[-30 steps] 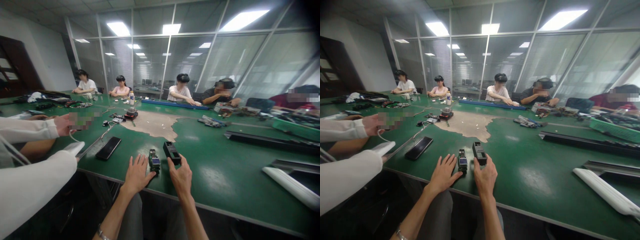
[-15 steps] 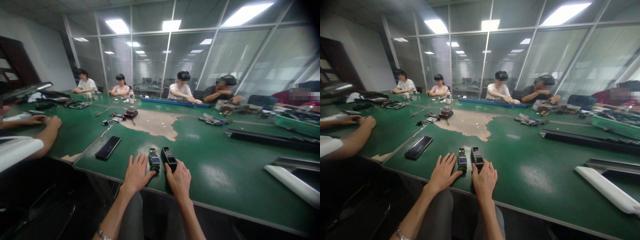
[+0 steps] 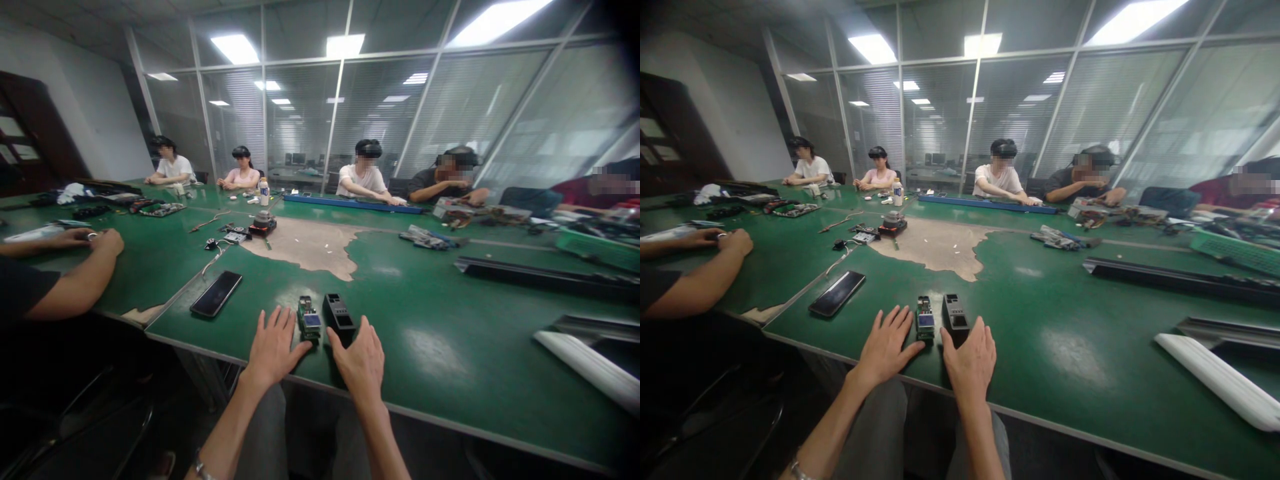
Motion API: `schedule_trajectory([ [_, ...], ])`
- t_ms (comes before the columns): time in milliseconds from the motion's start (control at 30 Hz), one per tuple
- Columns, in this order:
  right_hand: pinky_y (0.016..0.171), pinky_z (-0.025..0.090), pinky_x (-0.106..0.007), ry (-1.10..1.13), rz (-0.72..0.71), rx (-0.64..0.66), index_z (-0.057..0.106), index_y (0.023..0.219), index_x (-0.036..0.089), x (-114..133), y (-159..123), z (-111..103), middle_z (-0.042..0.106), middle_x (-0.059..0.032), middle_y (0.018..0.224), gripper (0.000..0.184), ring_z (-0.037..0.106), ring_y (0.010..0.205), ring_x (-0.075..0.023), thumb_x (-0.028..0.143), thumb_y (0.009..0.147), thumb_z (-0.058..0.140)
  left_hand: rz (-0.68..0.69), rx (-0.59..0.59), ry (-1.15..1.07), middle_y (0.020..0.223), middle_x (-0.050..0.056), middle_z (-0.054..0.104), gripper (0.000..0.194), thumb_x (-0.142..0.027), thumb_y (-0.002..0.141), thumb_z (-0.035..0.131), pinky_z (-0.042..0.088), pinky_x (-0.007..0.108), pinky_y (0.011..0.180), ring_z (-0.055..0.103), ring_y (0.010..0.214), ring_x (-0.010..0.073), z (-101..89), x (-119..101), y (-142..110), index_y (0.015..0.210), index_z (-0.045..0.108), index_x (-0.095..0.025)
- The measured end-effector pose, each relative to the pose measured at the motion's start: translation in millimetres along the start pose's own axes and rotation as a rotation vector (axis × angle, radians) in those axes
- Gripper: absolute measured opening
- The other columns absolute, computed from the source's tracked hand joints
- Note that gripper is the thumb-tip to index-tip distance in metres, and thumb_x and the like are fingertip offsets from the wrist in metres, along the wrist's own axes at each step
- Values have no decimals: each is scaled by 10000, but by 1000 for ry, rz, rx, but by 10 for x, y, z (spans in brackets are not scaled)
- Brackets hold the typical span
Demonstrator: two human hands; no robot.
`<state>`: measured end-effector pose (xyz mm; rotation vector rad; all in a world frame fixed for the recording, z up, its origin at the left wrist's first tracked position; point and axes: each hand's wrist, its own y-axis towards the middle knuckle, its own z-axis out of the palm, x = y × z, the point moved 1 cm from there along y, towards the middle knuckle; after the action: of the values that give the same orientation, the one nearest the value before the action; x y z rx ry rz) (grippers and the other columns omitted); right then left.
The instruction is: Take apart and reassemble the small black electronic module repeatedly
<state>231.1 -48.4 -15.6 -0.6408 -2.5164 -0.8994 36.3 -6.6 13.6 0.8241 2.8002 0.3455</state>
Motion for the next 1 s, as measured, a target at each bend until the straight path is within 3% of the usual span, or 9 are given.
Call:
schedule_trajectory([
  [133, 1068, 340, -435, 69, 0, -2, 397, 1423, -16, -13, 7, -39, 538, -259, 1364, 921, 481, 1289, -348, 661, 811, 516, 1, -11, -2, 1550, 112, 391, 757, -704, 960, 242, 168, 551, 1181, 290, 1440, 320, 12, 0, -3, 1462, 444, -175],
  [300, 1005, 374, -431, 78, 17, 29, 391, 1430, 22, 20, 13, -82, 655, -205, 1210, 866, 559, 1185, -334, 621, 822, 541, 1, -7, -3, 1552, 118, 386, 755, -701, 960, 248, 173, 555, 1178, 289, 1440, 326, 8, 4, -4, 1465, 441, -173],
  [533, 872, 412, -383, 46, 18, 43, 641, 1137, 153, 106, 86, -119, 708, -128, 1018, 489, 634, 963, -291, 528, 838, 545, -1, 0, -22, 1542, 122, 402, 750, -693, 962, 261, 157, 573, 1181, 281, 1444, 326, 0, 26, -13, 1476, 425, -173],
  [800, 846, 439, -321, 281, 18, -32, 652, 1131, 173, 559, 119, -251, 719, -108, 1054, 520, 654, 981, -249, 590, 831, 569, -8, -6, -38, 1537, 124, 408, 736, -691, 957, 289, 154, 588, 1177, 284, 1439, 335, 2, 37, -15, 1460, 445, -177],
  [1000, 828, 431, -333, 205, -26, 24, 667, 1096, 166, 829, 86, -214, 727, -109, 963, 497, 665, 898, -249, 575, 842, 545, -12, -4, -41, 1542, 123, 400, 728, -682, 957, 298, 160, 589, 1176, 285, 1439, 336, -7, 40, -24, 1475, 423, -186],
])
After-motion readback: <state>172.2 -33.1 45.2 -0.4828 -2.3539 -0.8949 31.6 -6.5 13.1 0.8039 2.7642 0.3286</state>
